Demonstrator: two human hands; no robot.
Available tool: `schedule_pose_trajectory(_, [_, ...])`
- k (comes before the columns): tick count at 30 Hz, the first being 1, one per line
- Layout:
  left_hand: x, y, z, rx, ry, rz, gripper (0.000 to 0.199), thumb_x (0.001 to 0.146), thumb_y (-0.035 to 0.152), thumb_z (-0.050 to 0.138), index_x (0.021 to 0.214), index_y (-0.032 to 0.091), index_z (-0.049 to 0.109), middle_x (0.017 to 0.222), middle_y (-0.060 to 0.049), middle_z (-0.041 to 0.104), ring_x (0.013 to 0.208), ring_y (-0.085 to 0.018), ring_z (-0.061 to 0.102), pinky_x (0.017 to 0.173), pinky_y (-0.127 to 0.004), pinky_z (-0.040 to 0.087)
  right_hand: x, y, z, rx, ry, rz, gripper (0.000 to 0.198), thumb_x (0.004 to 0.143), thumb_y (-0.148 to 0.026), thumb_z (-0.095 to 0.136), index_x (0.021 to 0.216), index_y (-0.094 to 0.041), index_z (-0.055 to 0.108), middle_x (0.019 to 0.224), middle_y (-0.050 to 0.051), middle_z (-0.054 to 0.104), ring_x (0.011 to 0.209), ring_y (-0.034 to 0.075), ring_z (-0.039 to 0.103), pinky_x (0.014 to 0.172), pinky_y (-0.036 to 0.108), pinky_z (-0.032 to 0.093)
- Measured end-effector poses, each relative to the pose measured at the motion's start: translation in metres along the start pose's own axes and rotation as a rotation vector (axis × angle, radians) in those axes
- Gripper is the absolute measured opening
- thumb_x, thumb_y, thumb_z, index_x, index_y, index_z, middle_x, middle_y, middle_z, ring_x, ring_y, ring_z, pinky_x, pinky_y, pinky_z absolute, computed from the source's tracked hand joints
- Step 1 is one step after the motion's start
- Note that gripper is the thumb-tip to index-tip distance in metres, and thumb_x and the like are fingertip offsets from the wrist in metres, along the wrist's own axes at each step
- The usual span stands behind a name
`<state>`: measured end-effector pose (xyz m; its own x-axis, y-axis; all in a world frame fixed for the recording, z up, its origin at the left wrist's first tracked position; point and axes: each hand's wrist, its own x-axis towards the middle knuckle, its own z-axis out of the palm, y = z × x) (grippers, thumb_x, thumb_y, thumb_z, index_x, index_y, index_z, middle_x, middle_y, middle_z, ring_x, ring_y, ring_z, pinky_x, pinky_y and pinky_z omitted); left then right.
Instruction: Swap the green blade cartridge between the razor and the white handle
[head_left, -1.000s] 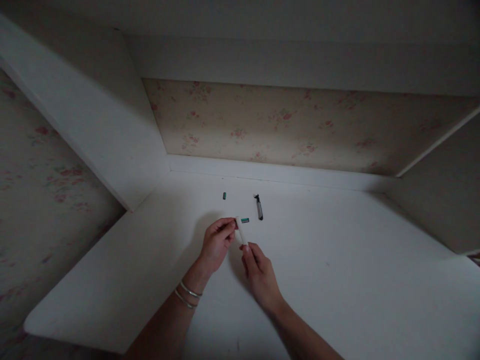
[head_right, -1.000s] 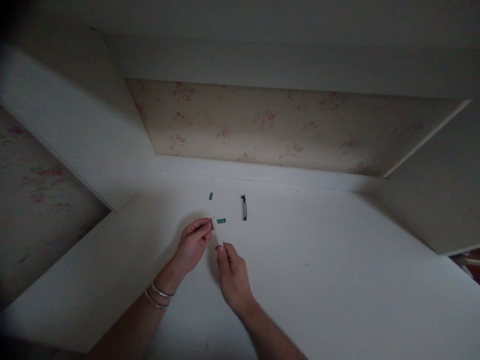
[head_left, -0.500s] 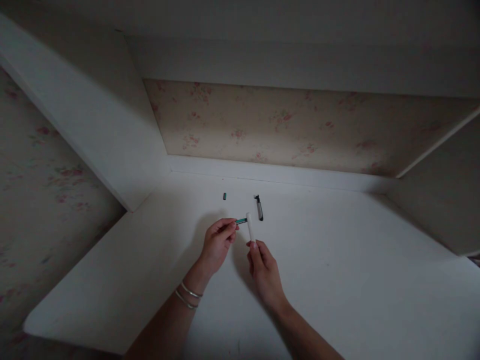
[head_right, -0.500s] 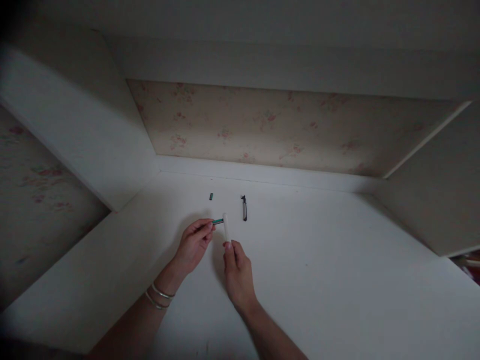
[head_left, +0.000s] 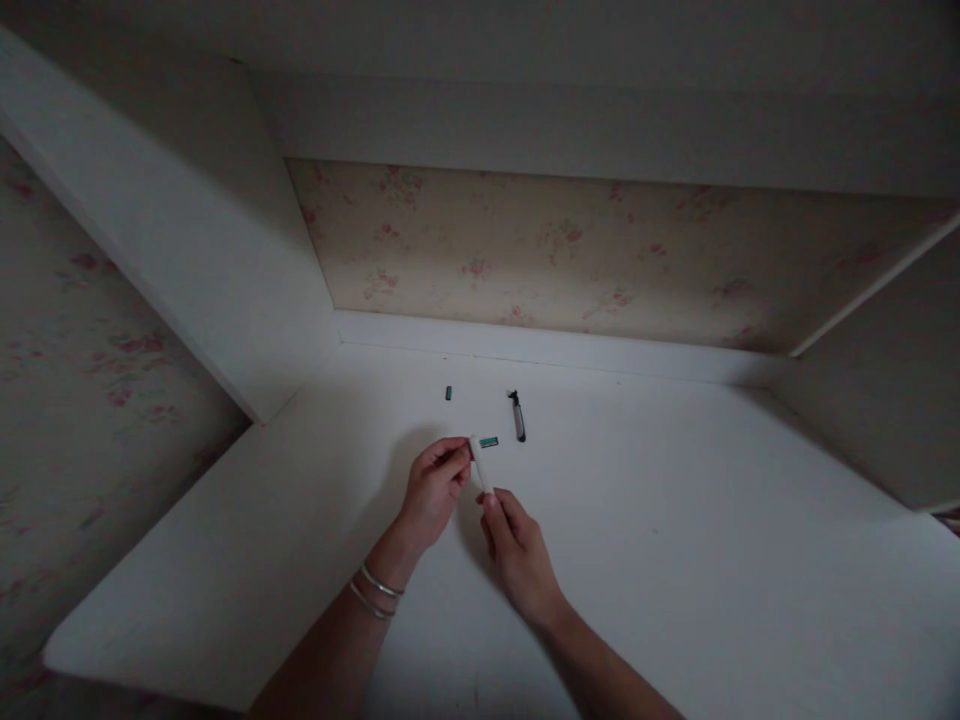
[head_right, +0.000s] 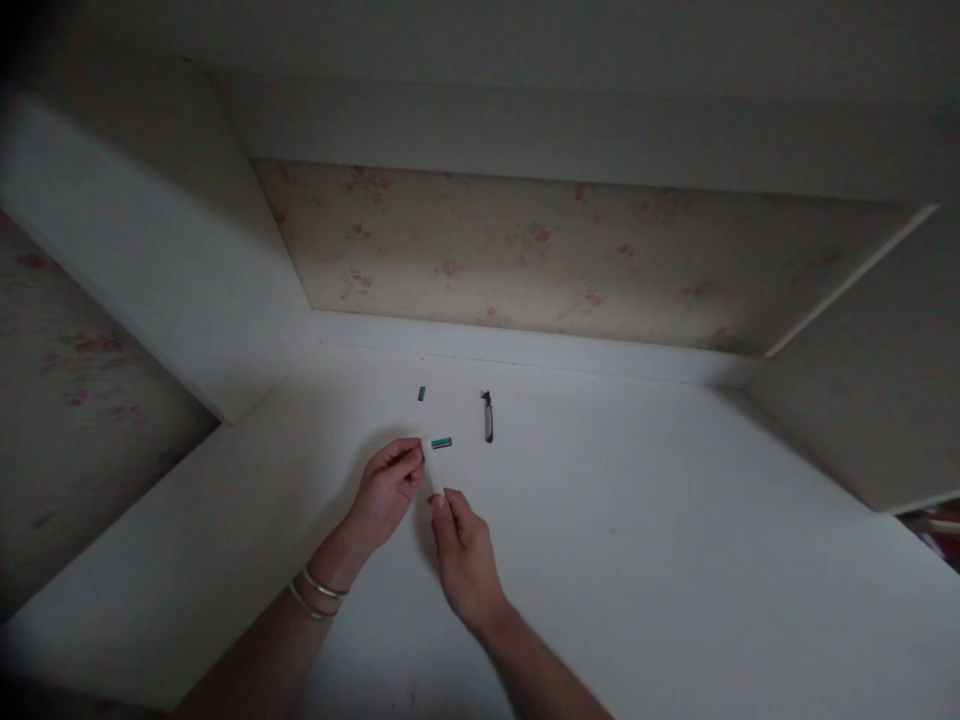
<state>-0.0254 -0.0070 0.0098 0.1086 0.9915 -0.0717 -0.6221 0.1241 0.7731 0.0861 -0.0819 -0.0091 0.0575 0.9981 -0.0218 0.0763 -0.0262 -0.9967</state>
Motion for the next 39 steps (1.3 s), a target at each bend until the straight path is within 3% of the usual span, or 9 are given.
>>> schedule_pose_trajectory(2, [0.0005,-0.0001,-0.0001,-0.006,0.002,0.006,0.016,0.064,0.019,0.076,0.078,0.013,0.069,0.065,0.0,0.059,0.055,-0.005,0.047,0.051,-0.017,0.035,-0.0007,0.0,0.0006,-0.021,-0.024,-0.009,0.038,0.091,-0.052,0.039,0.091,-0.018,0.057,0.058,-0.005,0.039,0.049,0.01,0.036,0.044,0.021,0.028])
schedule_pose_trajectory(7, [0.002,-0.0033,-0.0034,0.012,-0.013,0.008,0.018,0.066,0.02,0.075,0.081,0.014,0.07,0.071,-0.003,0.064,0.059,-0.007,0.051,0.052,-0.018,0.036,0.0023,0.0005,-0.0021,0.038,0.104,0.01,0.04,0.091,-0.053,0.039,0.092,-0.017,0.056,0.058,-0.006,0.035,0.049,0.009,0.032,0.043,0.02,0.025])
schedule_pose_trajectory(13, [0.0014,-0.0025,-0.002,0.015,-0.02,0.021,0.015,0.066,0.019,0.075,0.079,0.013,0.07,0.064,0.001,0.059,0.054,-0.005,0.046,0.051,-0.017,0.034,-0.0009,-0.002,-0.0012,-0.037,-0.039,-0.028,0.039,0.092,-0.052,0.039,0.091,-0.017,0.057,0.057,-0.005,0.038,0.049,0.01,0.035,0.044,0.021,0.028])
schedule_pose_trajectory(18, [0.0009,-0.0013,-0.0009,0.041,0.001,-0.004,0.019,0.067,0.021,0.075,0.083,0.013,0.071,0.072,-0.004,0.064,0.058,-0.006,0.048,0.053,-0.018,0.036,0.0008,-0.001,-0.0026,-0.024,0.077,-0.023,0.04,0.091,-0.053,0.039,0.09,-0.018,0.057,0.058,-0.005,0.039,0.049,0.01,0.035,0.044,0.021,0.028])
schedule_pose_trajectory(24, [0.0013,-0.002,0.0,0.056,0.008,0.01,0.021,0.066,0.024,0.075,0.083,0.013,0.071,0.065,0.0,0.059,0.056,-0.005,0.046,0.052,-0.018,0.035,-0.0008,-0.003,-0.0012,-0.056,0.012,-0.03,0.04,0.091,-0.052,0.039,0.09,-0.018,0.058,0.058,-0.004,0.041,0.051,0.011,0.038,0.045,0.021,0.03])
schedule_pose_trajectory(39, [0.0017,-0.0027,0.0001,0.067,0.03,-0.002,0.024,0.065,0.026,0.076,0.085,0.013,0.071,0.074,-0.003,0.064,0.056,-0.006,0.047,0.052,-0.018,0.037,-0.0013,-0.0039,-0.0017,-0.083,0.079,-0.05,0.037,0.092,-0.049,0.04,0.092,-0.017,0.058,0.061,-0.003,0.043,0.053,0.011,0.039,0.046,0.021,0.031])
